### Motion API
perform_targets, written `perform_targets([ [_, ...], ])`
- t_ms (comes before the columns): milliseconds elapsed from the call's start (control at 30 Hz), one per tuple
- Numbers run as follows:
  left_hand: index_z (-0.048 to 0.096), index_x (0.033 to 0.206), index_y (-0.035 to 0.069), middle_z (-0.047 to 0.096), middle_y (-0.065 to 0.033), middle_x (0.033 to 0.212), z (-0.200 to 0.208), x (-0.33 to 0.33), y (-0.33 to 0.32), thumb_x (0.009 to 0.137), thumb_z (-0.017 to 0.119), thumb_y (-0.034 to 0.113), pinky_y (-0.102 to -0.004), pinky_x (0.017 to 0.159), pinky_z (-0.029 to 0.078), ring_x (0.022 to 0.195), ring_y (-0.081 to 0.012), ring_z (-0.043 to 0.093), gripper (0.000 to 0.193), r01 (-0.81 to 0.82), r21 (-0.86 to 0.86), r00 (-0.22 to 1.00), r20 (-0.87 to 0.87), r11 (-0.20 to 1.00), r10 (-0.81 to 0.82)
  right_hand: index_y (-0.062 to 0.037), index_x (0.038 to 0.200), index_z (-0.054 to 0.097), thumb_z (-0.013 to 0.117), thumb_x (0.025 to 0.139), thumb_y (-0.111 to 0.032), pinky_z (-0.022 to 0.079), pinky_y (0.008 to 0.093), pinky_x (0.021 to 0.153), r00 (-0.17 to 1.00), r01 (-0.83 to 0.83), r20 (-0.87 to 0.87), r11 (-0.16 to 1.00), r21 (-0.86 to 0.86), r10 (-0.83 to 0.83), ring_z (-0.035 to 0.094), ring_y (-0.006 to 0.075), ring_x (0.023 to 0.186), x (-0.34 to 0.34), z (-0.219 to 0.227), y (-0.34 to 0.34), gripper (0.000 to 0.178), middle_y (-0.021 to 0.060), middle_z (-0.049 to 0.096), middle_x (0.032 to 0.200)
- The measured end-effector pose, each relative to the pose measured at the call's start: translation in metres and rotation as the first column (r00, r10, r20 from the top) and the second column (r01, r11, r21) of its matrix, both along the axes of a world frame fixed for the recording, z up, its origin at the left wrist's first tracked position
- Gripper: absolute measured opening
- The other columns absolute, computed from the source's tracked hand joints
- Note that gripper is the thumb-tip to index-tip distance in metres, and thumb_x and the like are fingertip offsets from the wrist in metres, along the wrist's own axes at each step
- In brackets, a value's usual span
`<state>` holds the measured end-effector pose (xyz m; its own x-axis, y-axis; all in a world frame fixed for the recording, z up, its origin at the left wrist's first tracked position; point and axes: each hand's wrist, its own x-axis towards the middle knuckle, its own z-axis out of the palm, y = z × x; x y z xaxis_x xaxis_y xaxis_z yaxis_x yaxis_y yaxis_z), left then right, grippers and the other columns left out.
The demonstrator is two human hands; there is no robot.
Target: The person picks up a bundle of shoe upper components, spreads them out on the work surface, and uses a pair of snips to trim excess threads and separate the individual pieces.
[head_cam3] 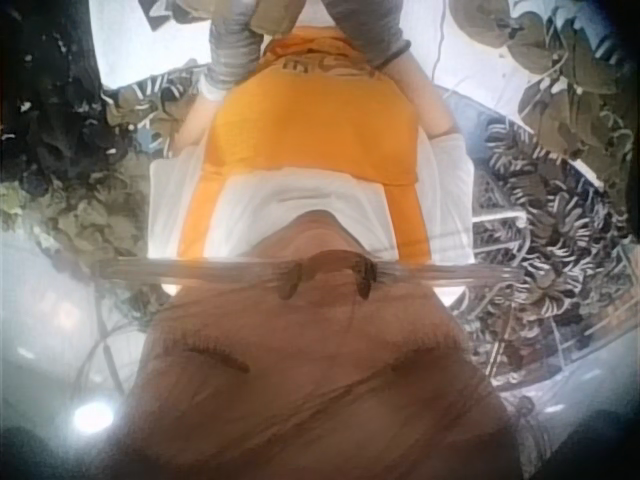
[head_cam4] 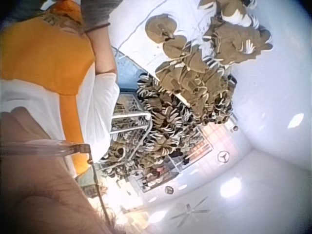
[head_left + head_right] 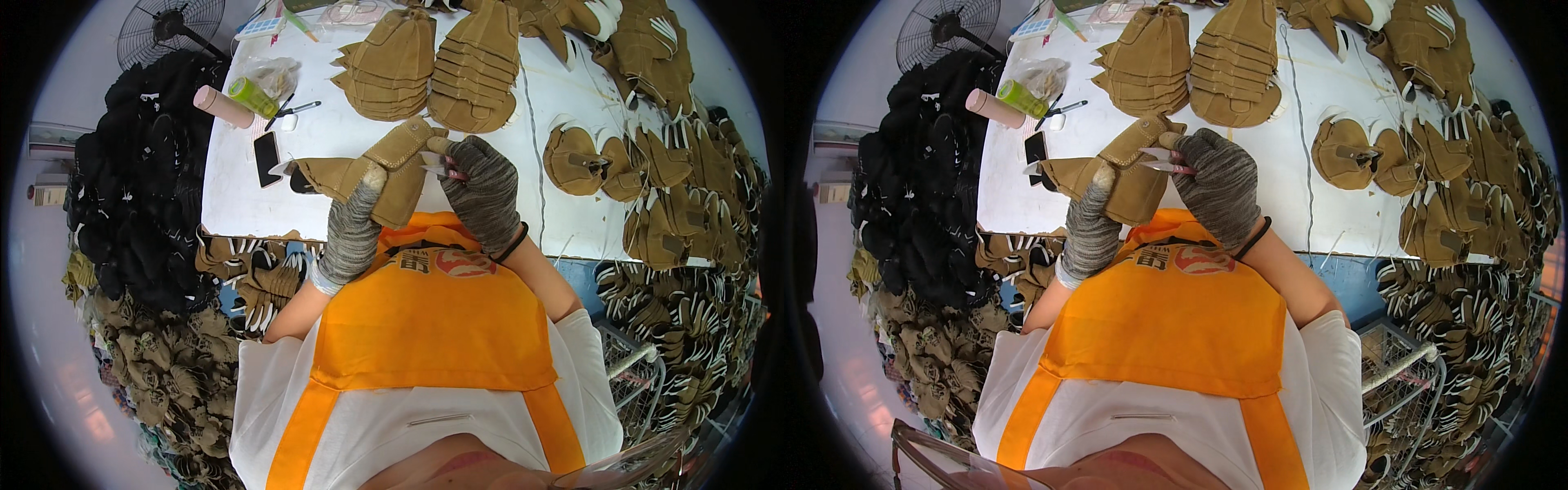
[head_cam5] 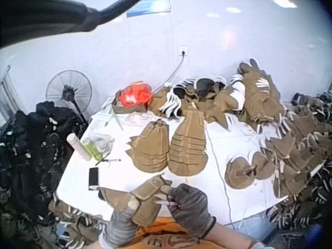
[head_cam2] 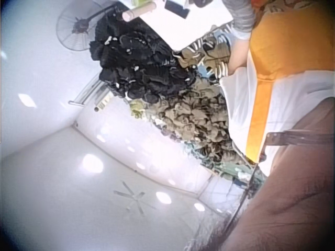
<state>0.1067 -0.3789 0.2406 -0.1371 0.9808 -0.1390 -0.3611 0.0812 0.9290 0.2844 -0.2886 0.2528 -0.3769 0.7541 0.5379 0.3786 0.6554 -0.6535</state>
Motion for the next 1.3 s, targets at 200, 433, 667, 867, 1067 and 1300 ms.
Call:
perform_targets([
  [200,0.046,0.131,0.000,0.057,-0.0144,0.122,0.002,-0.002,-0.005,0.098,0.051,0.031,-0.0326,0.094,0.048,0.110,-0.0210,0.058,0.045,0.058,0.009,0.989,-0.140,0.998,-0.056,-0.0026,0.092,0.065,0.073,0.076,-0.006,0.048,0.0270,0.058,0.999,0.015,-0.043,0.998,-0.060,-0.018,0.055,0.0143,0.059,-0.002,-0.006,0.001,0.019,0.0061,0.059,0.072],
  [433,0.048,0.130,0.001,0.056,-0.0132,0.121,-0.009,-0.005,-0.008,0.097,0.054,0.027,-0.0322,0.092,0.049,0.109,-0.0200,0.058,0.042,0.018,0.080,0.936,-0.353,0.997,0.012,-0.0016,0.093,0.063,0.075,0.075,-0.013,0.052,0.0283,0.064,0.998,-0.052,-0.033,0.951,-0.306,0.044,0.060,0.0176,0.065,0.000,0.003,-0.003,0.024,0.0061,0.061,0.074],
  [667,0.055,0.117,-0.002,0.064,-0.0129,0.105,0.027,-0.006,0.000,0.083,0.072,0.033,-0.0303,0.082,0.053,0.092,-0.0200,0.064,0.052,-0.122,-0.113,0.992,-0.054,0.986,0.116,-0.0031,0.098,0.064,0.074,0.082,-0.021,0.048,0.0243,0.071,0.848,-0.287,-0.514,0.703,-0.650,-0.128,0.055,0.0091,0.078,0.020,0.022,0.011,0.026,0.0007,0.059,0.087],
  [867,0.053,0.119,-0.002,0.063,-0.0135,0.111,0.035,-0.020,0.000,0.082,0.072,0.028,-0.0320,0.084,0.053,0.095,-0.0211,0.065,0.052,-0.017,-0.191,0.998,0.055,0.982,0.027,-0.0026,0.098,0.065,0.077,0.080,-0.026,0.048,0.0264,0.077,0.966,-0.244,-0.208,0.808,-0.537,0.154,0.056,0.0112,0.083,0.019,-0.004,0.000,0.032,0.0037,0.063,0.088],
  [1067,0.065,0.066,0.003,0.054,-0.0077,0.051,0.045,-0.053,0.013,0.075,0.073,0.053,-0.0330,0.058,0.048,0.051,-0.0235,0.056,0.052,-0.056,-0.094,0.349,-0.935,0.994,-0.069,-0.0012,0.102,0.064,0.072,0.085,-0.024,0.048,0.0255,0.074,0.915,-0.348,-0.403,0.525,-0.777,0.010,0.055,0.0093,0.081,0.025,-0.011,-0.005,0.030,0.0004,0.062,0.086],
  [1300,0.059,0.124,0.008,0.063,-0.0116,0.113,0.082,-0.011,0.033,0.069,0.075,0.054,-0.0439,0.102,0.034,0.109,-0.0335,0.055,0.073,0.522,0.203,-0.078,-0.956,0.828,0.283,-0.0022,0.104,0.064,0.070,0.087,-0.028,0.046,0.0225,0.071,0.872,-0.463,-0.489,0.277,-0.842,-0.031,0.051,0.0065,0.076,0.033,0.008,-0.012,0.031,-0.0008,0.061,0.083],
])
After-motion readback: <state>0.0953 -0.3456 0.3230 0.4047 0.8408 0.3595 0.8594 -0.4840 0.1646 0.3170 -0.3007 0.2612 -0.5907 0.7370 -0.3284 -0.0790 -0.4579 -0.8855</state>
